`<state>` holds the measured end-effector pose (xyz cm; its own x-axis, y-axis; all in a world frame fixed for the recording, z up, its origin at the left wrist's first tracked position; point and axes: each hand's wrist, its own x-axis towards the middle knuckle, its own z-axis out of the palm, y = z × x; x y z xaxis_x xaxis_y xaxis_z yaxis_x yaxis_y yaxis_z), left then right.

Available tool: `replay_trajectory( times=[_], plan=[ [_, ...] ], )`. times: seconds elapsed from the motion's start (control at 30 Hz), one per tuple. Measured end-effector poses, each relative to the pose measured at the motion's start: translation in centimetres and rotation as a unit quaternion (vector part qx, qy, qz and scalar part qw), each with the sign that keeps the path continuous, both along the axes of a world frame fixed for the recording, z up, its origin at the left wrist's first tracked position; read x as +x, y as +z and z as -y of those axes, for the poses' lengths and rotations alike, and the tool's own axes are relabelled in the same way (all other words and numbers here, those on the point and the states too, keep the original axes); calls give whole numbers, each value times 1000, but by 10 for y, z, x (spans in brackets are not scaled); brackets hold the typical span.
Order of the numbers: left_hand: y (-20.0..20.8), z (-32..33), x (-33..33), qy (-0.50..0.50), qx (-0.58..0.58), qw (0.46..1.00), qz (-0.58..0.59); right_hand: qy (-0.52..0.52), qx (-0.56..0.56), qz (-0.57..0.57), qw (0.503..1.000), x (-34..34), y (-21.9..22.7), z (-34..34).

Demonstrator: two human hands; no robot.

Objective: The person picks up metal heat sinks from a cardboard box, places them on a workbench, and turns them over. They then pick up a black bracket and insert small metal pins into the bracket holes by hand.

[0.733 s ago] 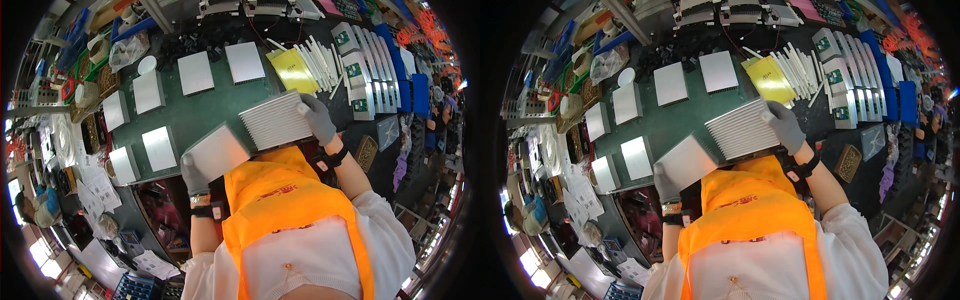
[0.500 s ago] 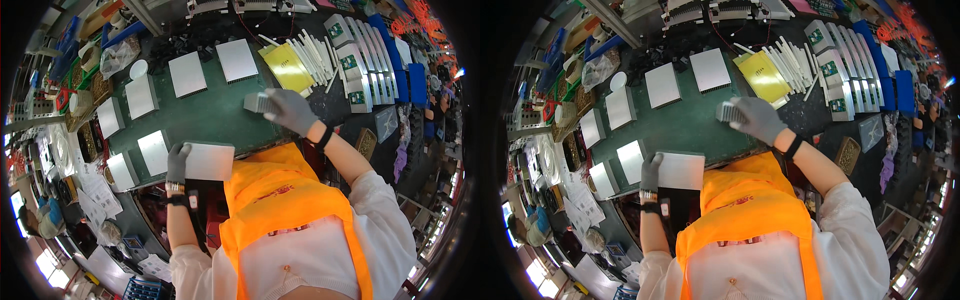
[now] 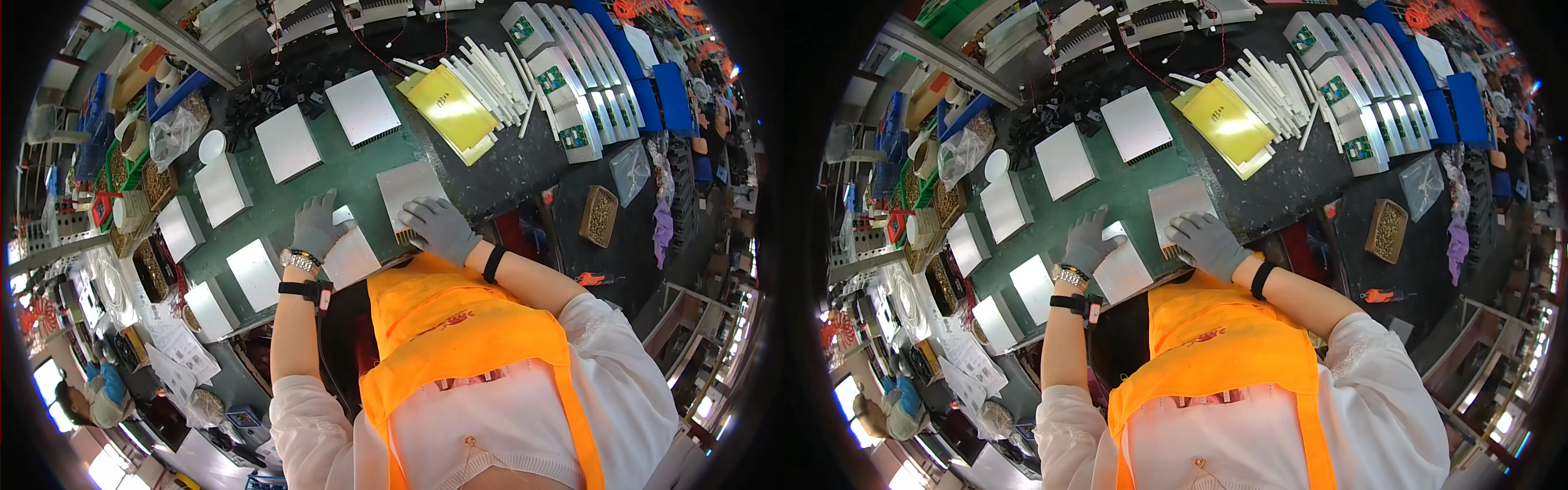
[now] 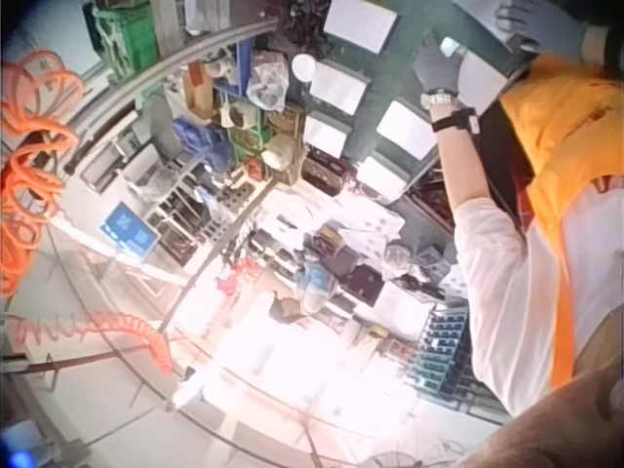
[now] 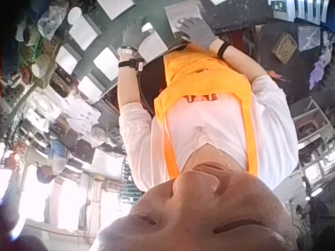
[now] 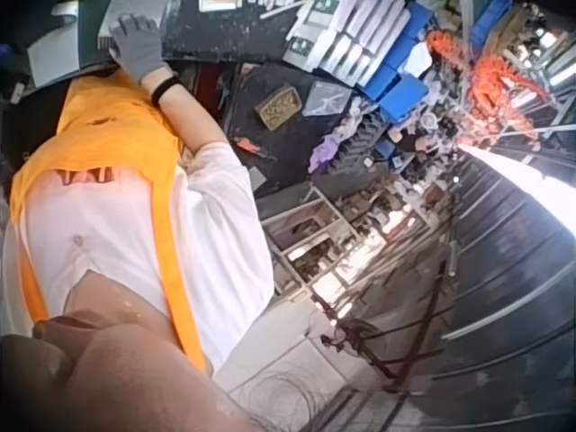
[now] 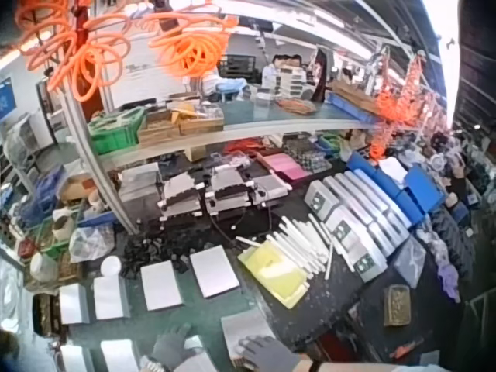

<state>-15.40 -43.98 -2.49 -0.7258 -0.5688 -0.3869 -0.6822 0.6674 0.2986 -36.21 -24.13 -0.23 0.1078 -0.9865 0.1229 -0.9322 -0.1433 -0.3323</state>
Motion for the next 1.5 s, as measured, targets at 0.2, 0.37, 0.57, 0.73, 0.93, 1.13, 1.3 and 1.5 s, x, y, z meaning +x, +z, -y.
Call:
replay_trajectory(
  times=[0.2, 0.37, 0.57, 0.73, 0.93, 1.13, 1.3, 1.5],
  plan=[
    [7, -81, -33, 43, 137, 973, -179, -62, 46, 4, 997, -17, 19, 13],
    [-22, -134, -62, 241, 533, 623, -518, -60, 83, 14, 995, -5, 37, 26],
    [-13, -123, -61, 511, 517, 555, -404, 57, 251, 151, 954, -11, 36, 18],
    [22, -100, -39, 233, 414, 795, -377, 24, 109, -7, 994, -37, 54, 32],
    [31, -92, -36, 191, 498, 790, -302, 50, 336, 236, 911, -44, 33, 18],
    [-7, -92, 6, 332, -40, 939, -75, -314, 261, 505, 761, -37, -39, -12],
    [-8, -110, 0, 366, -27, 928, 61, -388, 216, 514, 734, -36, -64, 4],
    [-9, -104, -17, 424, -21, 903, 60, -406, 215, 480, 747, -31, -62, 15]
  ],
)
